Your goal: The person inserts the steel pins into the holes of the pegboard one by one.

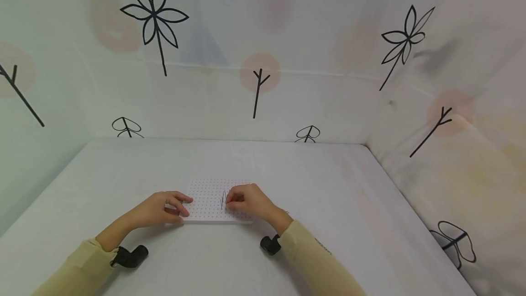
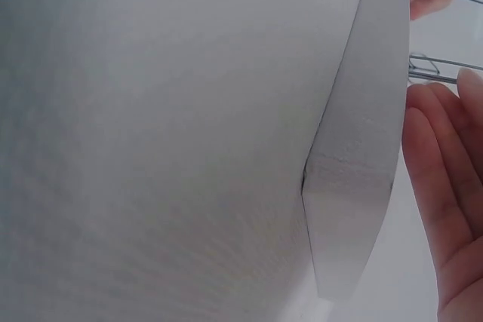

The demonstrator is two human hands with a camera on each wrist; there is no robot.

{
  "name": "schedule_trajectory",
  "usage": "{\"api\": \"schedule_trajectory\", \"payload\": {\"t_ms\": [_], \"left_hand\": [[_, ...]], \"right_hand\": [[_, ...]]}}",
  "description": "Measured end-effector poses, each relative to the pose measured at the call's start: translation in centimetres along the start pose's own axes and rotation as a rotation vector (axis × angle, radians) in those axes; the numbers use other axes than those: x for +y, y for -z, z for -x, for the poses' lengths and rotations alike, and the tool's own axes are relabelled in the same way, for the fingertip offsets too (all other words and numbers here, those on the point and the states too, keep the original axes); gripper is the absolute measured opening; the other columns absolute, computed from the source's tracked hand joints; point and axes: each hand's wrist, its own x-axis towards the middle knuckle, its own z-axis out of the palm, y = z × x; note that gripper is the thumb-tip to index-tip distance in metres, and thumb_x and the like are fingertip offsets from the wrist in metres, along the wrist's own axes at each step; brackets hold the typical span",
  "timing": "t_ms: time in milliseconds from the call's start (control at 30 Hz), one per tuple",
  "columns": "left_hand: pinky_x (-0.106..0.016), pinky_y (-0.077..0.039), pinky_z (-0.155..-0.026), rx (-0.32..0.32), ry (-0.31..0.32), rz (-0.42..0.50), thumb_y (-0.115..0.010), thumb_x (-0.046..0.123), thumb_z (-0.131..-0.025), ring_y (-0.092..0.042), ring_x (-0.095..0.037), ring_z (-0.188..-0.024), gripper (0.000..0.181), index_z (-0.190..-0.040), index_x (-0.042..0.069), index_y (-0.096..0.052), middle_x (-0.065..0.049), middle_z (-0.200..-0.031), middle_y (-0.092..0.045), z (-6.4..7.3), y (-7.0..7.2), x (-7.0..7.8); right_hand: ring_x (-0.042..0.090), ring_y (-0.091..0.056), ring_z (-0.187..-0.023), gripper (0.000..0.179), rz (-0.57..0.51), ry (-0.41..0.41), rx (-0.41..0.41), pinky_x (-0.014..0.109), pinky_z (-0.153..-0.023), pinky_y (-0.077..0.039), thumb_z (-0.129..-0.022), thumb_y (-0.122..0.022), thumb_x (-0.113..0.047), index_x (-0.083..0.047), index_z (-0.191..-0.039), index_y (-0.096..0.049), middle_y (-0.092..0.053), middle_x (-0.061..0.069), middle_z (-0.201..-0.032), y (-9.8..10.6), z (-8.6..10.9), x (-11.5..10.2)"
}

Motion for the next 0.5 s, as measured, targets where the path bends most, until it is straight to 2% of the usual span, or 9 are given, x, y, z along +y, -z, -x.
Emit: {"api": "schedule_trajectory", "payload": {"t_ms": [167, 500], "left_hand": [[-0.028, -0.053, -0.079, 0.004, -0.001, -0.006, -0.077, 0.006, -0.074, -0.060, -0.026, -0.101, 0.010, -0.081, 0.012, -0.073, -0.012, -0.119, -0.058, 0.01, 0.00, 0.13], [-0.028, -0.053, -0.079, -0.003, -0.010, 0.008, -0.077, 0.005, -0.074, -0.059, -0.027, -0.102, 0.010, -0.081, 0.011, -0.073, -0.013, -0.119, -0.057, 0.06, 0.06, 0.27]], "right_hand": [[0.006, -0.059, -0.073, 0.005, 0.032, -0.008, 0.011, 0.020, -0.069, -0.051, -0.080, -0.072, -0.006, -0.008, -0.082, -0.067, -0.066, -0.005, -0.079, -0.02, 0.02, -0.11], [0.009, -0.062, -0.079, 0.009, 0.040, -0.006, 0.005, 0.020, -0.075, -0.051, -0.080, -0.071, -0.003, -0.006, -0.089, -0.069, -0.067, -0.004, -0.084, 0.43, 0.53, -0.11]]}}
